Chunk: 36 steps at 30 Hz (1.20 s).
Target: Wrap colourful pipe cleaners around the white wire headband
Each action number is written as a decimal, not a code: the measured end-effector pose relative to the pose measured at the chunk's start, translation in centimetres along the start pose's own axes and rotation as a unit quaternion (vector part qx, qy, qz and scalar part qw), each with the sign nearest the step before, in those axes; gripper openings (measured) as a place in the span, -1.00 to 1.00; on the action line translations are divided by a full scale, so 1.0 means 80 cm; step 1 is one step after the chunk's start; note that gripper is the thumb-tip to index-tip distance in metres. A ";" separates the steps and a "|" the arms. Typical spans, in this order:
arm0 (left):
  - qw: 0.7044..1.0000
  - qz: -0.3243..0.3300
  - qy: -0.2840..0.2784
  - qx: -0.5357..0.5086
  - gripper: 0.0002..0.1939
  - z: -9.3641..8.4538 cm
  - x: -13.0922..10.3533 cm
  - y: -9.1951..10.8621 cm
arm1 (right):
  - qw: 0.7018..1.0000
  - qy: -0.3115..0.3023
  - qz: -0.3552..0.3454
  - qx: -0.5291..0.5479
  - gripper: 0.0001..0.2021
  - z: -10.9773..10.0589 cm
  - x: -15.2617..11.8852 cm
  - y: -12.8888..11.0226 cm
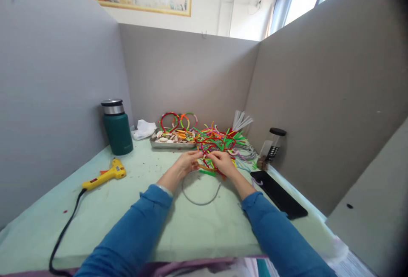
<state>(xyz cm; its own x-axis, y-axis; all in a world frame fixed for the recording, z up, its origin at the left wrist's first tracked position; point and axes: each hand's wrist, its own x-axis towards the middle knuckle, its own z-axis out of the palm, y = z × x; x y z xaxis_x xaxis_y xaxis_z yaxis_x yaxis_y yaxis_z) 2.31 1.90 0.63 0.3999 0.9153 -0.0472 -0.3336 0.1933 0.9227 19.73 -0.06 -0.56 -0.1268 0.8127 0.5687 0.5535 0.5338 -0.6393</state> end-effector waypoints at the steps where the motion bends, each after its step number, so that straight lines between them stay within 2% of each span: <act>1: 1.000 0.000 -0.013 0.015 -0.77 0.007 0.001 -0.007 | 1.000 -0.012 -0.016 -0.010 -0.70 0.006 -0.002 -0.003; 4: 0.999 0.019 0.013 0.028 -0.84 0.016 0.002 -0.017 | 0.996 -0.049 -0.058 -0.044 -0.70 0.016 -0.004 -0.009; 7: 0.999 0.010 0.048 0.003 -0.92 0.012 0.002 -0.011 | 0.996 -0.051 -0.057 -0.051 -0.71 0.011 -0.002 -0.009; 11: 0.997 0.016 0.054 -0.051 -0.92 -0.004 -0.001 0.002 | 0.994 -0.027 0.006 -0.107 -0.65 -0.015 0.002 0.005; 13: 0.996 0.009 0.056 -0.068 -0.89 -0.011 -0.002 0.005 | 0.978 -0.044 0.044 -0.201 -0.61 -0.030 0.002 0.015; 16: 0.993 -0.001 0.065 -0.095 -0.79 -0.019 -0.002 0.005 | 0.940 -0.079 0.104 -0.317 -0.75 -0.045 -0.001 0.028; 20: 0.992 0.002 0.055 -0.115 -0.70 -0.025 0.000 0.003 | 0.918 -0.128 0.129 -0.354 -0.75 -0.043 -0.005 0.031; 26: 0.992 0.036 0.046 -0.116 -0.70 -0.027 0.001 0.001 | 0.910 -0.111 0.150 -0.370 -0.69 -0.030 -0.004 0.025; 30: 0.990 0.058 0.037 -0.126 -0.79 -0.027 0.002 0.001 | 0.937 -0.065 0.162 -0.302 -0.67 -0.044 0.002 0.032; 33: 0.988 0.068 0.046 -0.131 -0.83 -0.028 0.003 0.001 | 0.961 -0.033 0.238 -0.137 -0.68 -0.060 0.005 0.039; 34: 0.987 0.069 0.051 -0.132 -0.83 -0.028 0.003 0.001 | 0.958 -0.033 0.279 -0.053 -0.70 -0.066 0.005 0.040; 36: 0.987 0.063 0.060 -0.138 -0.83 -0.030 0.005 0.001 | 0.926 -0.038 0.353 0.128 -0.73 -0.077 0.003 0.041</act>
<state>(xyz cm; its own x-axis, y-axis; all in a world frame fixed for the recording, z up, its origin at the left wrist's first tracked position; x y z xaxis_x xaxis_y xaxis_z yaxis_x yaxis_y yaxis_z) 0.40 3.09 -0.19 0.2421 0.9703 0.0012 -0.6000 0.1487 0.7861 26.59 0.45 0.68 0.1285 0.9892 -0.0706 0.3079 -0.1075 -0.9453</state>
